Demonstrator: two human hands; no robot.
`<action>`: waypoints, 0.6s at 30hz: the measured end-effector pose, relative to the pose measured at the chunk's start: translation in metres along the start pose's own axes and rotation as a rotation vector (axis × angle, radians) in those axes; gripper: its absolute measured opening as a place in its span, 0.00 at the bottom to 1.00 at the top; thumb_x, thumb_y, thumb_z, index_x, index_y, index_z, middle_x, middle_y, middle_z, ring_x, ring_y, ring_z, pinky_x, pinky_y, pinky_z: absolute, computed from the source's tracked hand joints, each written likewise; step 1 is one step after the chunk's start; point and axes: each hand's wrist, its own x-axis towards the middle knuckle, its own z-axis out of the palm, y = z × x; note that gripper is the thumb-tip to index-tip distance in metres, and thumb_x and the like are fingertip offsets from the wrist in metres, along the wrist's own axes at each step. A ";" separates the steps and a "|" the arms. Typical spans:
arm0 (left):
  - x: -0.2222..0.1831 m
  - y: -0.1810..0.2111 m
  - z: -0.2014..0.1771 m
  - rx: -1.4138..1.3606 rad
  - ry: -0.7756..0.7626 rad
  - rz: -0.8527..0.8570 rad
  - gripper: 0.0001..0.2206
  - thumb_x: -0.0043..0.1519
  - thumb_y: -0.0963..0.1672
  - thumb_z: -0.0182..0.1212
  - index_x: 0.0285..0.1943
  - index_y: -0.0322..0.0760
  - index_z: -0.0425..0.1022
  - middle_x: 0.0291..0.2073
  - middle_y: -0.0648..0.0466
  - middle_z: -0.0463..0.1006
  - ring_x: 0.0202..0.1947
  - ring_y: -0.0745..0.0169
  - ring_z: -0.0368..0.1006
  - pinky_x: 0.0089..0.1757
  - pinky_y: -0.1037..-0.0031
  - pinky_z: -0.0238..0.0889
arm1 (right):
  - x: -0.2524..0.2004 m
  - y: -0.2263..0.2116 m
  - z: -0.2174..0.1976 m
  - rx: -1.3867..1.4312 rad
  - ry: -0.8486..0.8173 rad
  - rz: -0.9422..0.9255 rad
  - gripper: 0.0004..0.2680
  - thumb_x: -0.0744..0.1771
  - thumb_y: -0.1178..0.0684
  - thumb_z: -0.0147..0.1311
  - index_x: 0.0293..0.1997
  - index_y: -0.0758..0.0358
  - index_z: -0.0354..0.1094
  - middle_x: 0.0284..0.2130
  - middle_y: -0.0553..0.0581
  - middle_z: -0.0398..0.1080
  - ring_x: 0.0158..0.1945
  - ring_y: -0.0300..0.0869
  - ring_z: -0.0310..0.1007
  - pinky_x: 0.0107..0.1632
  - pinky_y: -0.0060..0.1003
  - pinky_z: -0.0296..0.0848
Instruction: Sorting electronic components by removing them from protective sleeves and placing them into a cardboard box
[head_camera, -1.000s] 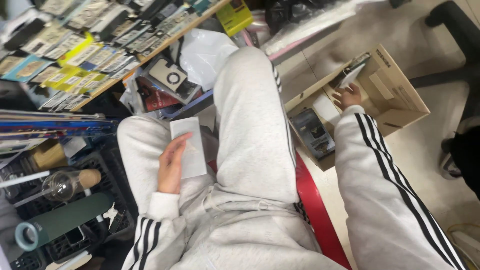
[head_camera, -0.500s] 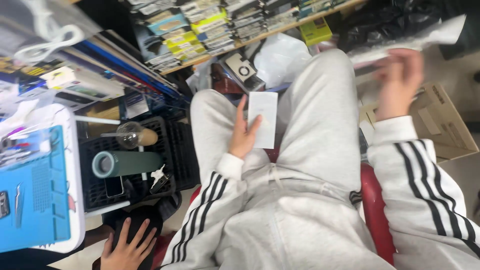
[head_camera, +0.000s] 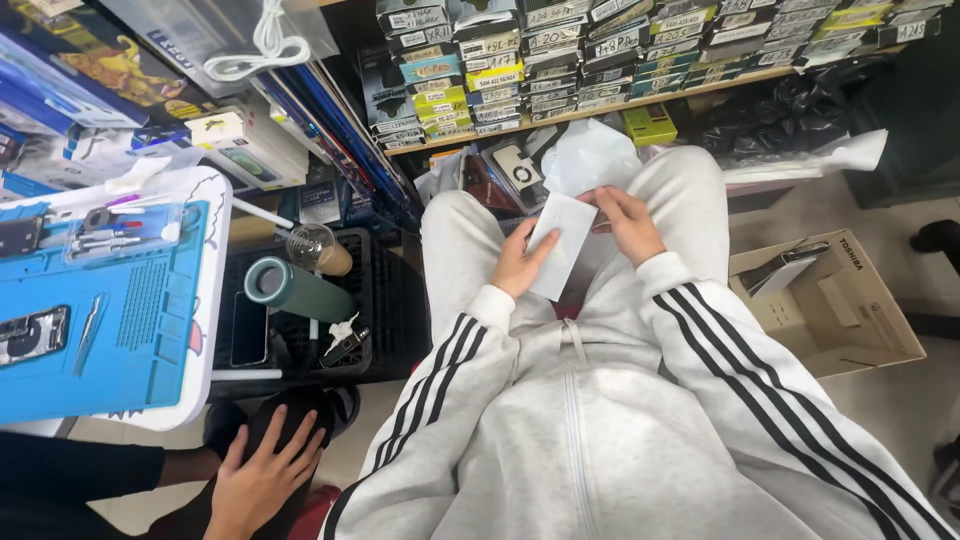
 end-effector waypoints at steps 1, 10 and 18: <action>0.002 -0.001 0.000 -0.014 -0.017 0.022 0.17 0.65 0.51 0.67 0.57 0.43 0.75 0.33 0.52 0.81 0.35 0.66 0.76 0.40 0.75 0.72 | 0.002 0.002 0.000 0.027 0.002 0.007 0.11 0.73 0.46 0.46 0.49 0.59 0.75 0.41 0.58 0.76 0.35 0.41 0.77 0.42 0.40 0.80; 0.002 -0.005 -0.004 -0.051 -0.004 0.059 0.15 0.64 0.50 0.68 0.55 0.44 0.76 0.29 0.53 0.82 0.31 0.70 0.75 0.35 0.79 0.71 | -0.009 -0.018 0.015 0.052 -0.082 0.065 0.13 0.73 0.42 0.47 0.52 0.58 0.75 0.41 0.57 0.75 0.40 0.43 0.77 0.45 0.41 0.80; -0.006 0.013 0.001 -0.029 -0.024 0.102 0.17 0.62 0.50 0.70 0.54 0.38 0.76 0.33 0.48 0.83 0.35 0.66 0.77 0.39 0.73 0.73 | 0.005 0.020 0.005 0.225 0.002 0.192 0.16 0.73 0.37 0.40 0.46 0.56 0.73 0.40 0.50 0.73 0.42 0.43 0.75 0.47 0.40 0.77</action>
